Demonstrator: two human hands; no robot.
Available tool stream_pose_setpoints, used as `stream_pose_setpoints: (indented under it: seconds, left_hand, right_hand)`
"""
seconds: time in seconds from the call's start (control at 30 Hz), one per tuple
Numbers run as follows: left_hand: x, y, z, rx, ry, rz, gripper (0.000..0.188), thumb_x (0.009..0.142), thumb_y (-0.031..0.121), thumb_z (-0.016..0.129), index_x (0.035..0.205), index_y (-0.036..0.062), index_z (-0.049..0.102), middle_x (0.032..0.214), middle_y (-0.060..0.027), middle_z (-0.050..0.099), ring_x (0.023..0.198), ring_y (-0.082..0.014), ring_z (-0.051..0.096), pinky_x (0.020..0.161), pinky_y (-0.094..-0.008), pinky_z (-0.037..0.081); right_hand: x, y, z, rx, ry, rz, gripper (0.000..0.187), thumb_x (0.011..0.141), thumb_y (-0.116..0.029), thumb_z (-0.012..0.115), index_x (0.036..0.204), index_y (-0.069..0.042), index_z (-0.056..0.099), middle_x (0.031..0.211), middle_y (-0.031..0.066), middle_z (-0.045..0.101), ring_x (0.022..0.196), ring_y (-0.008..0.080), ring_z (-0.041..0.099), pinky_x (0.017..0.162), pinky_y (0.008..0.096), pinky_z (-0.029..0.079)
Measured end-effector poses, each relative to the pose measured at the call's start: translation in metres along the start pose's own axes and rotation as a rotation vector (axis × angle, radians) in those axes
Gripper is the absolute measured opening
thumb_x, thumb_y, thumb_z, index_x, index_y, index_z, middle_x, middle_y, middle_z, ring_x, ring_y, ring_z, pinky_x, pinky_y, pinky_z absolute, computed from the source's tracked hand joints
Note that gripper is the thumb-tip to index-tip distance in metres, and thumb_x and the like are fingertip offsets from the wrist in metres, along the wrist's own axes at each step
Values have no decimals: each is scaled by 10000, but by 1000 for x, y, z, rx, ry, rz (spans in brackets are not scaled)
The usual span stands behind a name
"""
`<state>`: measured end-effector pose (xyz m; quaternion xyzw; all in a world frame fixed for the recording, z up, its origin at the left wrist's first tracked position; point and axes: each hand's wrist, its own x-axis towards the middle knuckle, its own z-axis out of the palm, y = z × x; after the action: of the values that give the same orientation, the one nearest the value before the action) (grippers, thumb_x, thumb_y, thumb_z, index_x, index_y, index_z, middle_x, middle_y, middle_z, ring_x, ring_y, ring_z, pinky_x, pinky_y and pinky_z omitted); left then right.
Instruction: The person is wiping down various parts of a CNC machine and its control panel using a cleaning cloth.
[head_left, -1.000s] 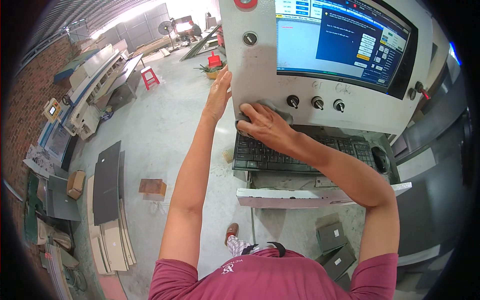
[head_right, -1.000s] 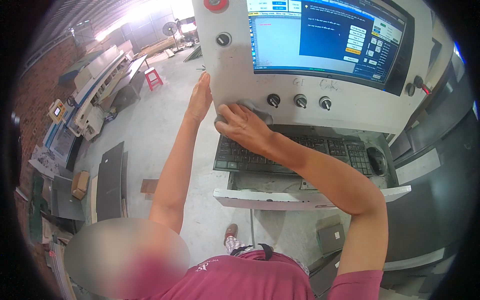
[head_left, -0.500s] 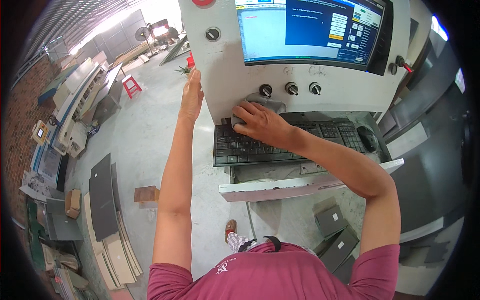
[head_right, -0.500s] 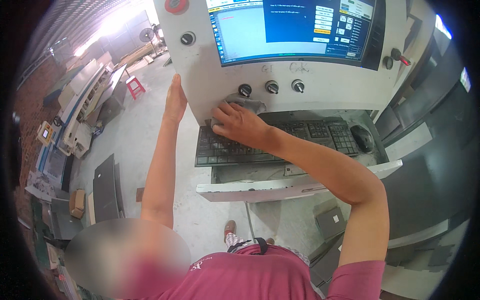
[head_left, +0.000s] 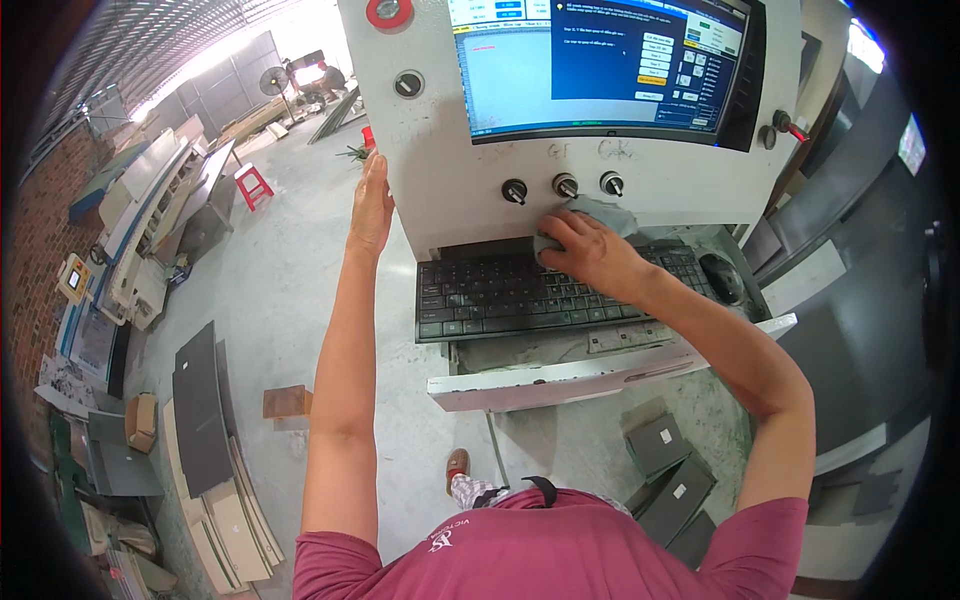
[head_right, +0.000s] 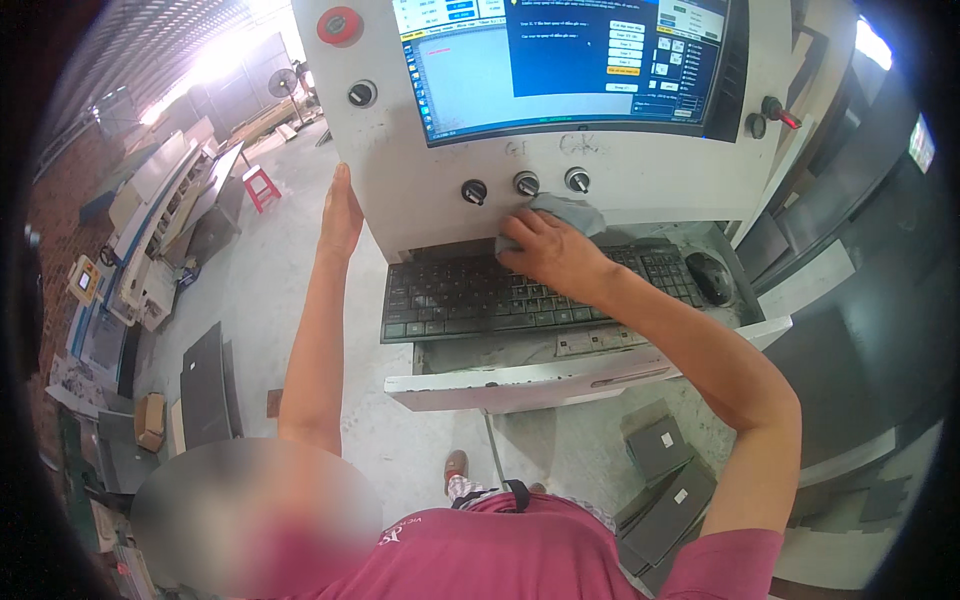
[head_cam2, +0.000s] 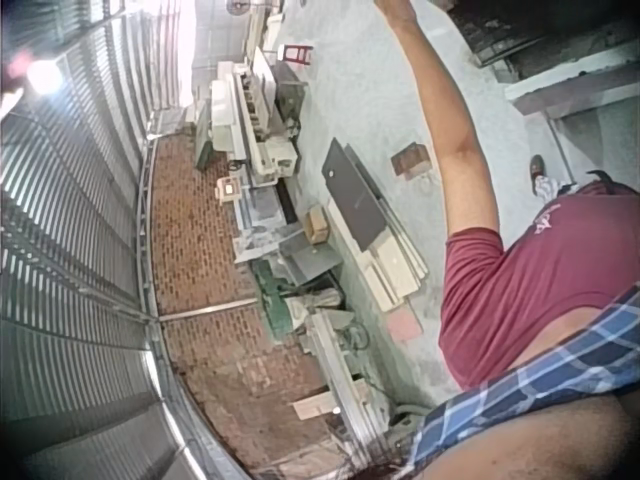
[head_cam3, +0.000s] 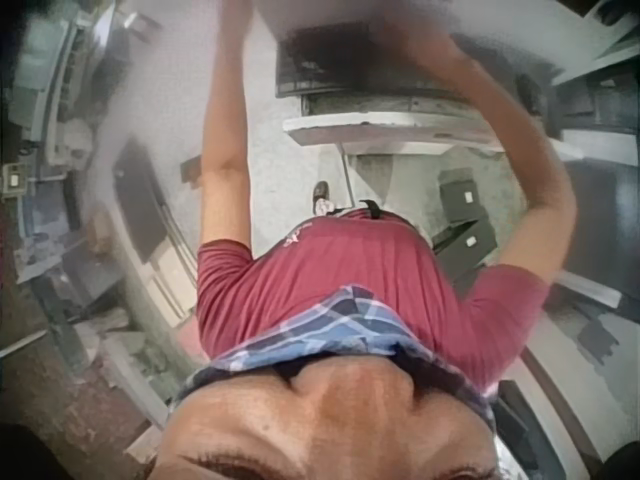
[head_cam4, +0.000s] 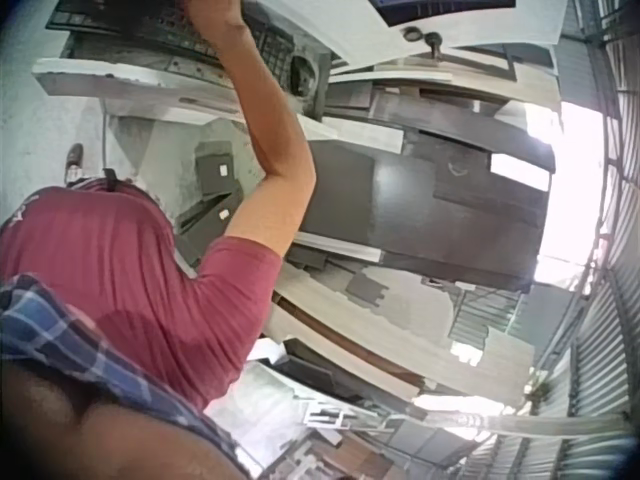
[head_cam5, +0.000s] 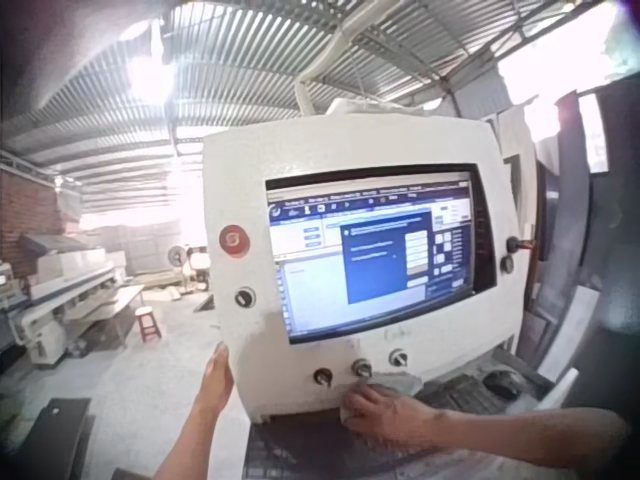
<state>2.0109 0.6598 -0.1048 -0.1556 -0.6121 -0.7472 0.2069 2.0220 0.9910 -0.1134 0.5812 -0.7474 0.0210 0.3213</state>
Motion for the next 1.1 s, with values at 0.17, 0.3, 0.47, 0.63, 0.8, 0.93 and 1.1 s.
stream_pose_setpoints:
  seconds: [0.17,0.3,0.47,0.63,0.8,0.93,1.1]
  left_hand:
    - [2,-2,-1,-9,2,26,606,957,452,470,1414,71,353,1393,-72,433,1276,-192,408,1063,-347,324]
    - [1,-4,5,-51,5,43,579,978,412,441,1401,27,349,1399,-81,426,1282,-196,405,1076,-333,311]
    - [-3,-3,10,-89,53,52,575,987,407,426,1388,0,358,1408,-107,416,1307,-198,380,1096,-329,286]
    - [-2,-6,20,-76,68,17,641,984,488,353,1410,10,328,1400,-115,431,1291,-231,414,1070,-367,333]
    - [-6,-6,14,-107,137,18,619,987,482,350,1387,9,362,1355,-116,468,1263,-232,441,1056,-358,357]
    - [-13,-8,24,-115,219,10,636,991,470,353,1402,-16,340,1373,-125,455,1271,-225,432,1078,-343,326]
    - [-2,-23,22,158,284,93,660,992,479,340,1398,-41,356,1371,-138,460,1255,-206,434,1067,-321,318]
  right_hand:
    - [-42,22,-24,-90,-73,61,193,720,-78,614,912,-94,600,1192,115,468,1166,284,485,940,378,473]
    - [-82,47,-44,-119,-162,147,174,746,-73,611,918,-84,598,1256,116,463,1221,297,458,975,389,453]
    - [-123,82,-77,-198,-235,255,190,770,-69,588,959,-89,587,1263,108,470,1219,298,460,1002,383,423]
    - [-188,135,-98,-88,-127,864,275,777,-24,553,1041,-101,559,1262,109,469,1179,307,480,976,380,438]
    - [-239,173,-96,-369,87,1164,456,748,83,505,1160,-107,552,1165,167,504,1134,374,490,896,428,440]
    - [-248,198,-83,-286,434,1105,481,714,61,520,1171,-86,545,1119,233,509,1087,405,511,907,429,434]
    - [-155,151,-58,-169,367,1016,494,675,70,581,1140,-88,526,1130,220,508,1073,409,511,903,434,431]
